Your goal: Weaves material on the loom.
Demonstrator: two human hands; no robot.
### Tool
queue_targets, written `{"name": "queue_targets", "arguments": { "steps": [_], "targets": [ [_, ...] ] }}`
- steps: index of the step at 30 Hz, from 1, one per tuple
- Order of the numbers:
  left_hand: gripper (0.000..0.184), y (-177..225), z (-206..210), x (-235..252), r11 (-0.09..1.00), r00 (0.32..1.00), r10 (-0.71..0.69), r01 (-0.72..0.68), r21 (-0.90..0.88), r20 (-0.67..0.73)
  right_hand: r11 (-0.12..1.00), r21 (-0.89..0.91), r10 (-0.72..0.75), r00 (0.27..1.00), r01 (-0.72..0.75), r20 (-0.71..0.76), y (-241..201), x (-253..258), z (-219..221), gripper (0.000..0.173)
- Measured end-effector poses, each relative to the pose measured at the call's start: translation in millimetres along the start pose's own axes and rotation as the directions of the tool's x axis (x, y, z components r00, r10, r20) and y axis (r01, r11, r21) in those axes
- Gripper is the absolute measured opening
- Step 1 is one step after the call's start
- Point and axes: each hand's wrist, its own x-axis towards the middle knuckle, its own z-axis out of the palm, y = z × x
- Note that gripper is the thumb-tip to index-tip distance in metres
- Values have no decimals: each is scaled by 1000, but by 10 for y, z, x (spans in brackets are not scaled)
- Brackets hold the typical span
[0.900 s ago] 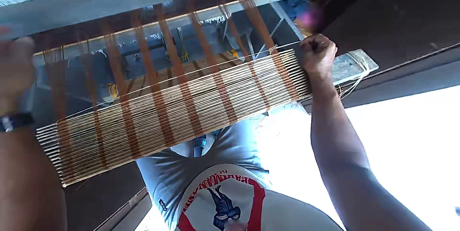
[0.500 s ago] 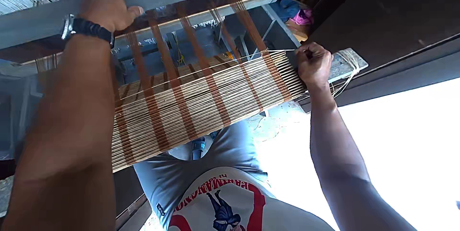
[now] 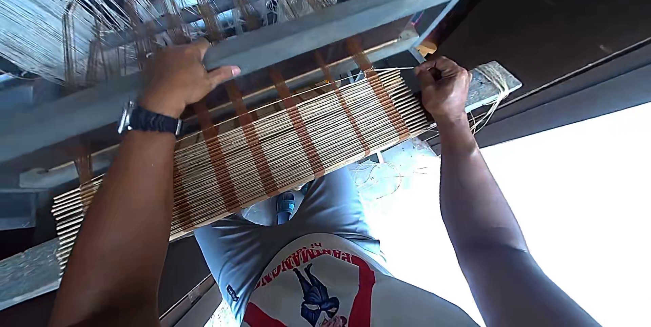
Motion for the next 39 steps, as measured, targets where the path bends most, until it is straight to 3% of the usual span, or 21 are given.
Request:
{"name": "queue_targets", "arguments": {
  "steps": [7,11,13,18,22,24,26,28,30,32,36,39],
  "targets": [
    [84,311,22,-795,1000,998,-8,9,5,-68,999,0,35,999,-35,3,-26,21,-21,28],
    [85,344,32,-813,999,995,-35,36,13,-99,1000,0,20,1000,-20,17,-66,-2,-90,29],
    [86,330,56,-802,999,995,-19,21,25,-99,997,-33,71,993,-68,98,-97,-18,-179,28],
    [84,315,70,-791,999,992,-11,17,47,-124,956,-235,258,878,-173,404,-159,168,-869,33],
    [86,290,85,-694,998,994,-17,23,53,-108,952,-303,171,888,-38,426,-850,488,-1370,56],
    [87,239,113,-593,999,993,-14,20,45,-119,960,-254,11,892,117,452,-1239,766,-1189,57],
    [89,173,131,-464,999,991,-19,24,39,-133,940,-155,-201,860,304,468,-1475,1122,-659,51],
    [90,143,145,-368,999,990,-31,36,30,-139,910,-113,-288,805,399,518,-1593,1356,-31,52],
    [90,166,163,-354,999,986,-42,47,25,-159,915,-222,-145,787,338,600,-1665,1307,318,73],
    [89,211,146,-465,998,985,-48,52,19,-167,913,-303,-42,800,275,599,-1683,1154,328,84],
    [89,343,84,-904,998,993,-64,64,-11,-100,893,-356,-34,829,276,558,-1662,716,61,71],
    [88,312,102,-901,999,987,-53,54,4,-154,889,-351,-62,838,293,542,-1678,705,65,71]
  ]
}}
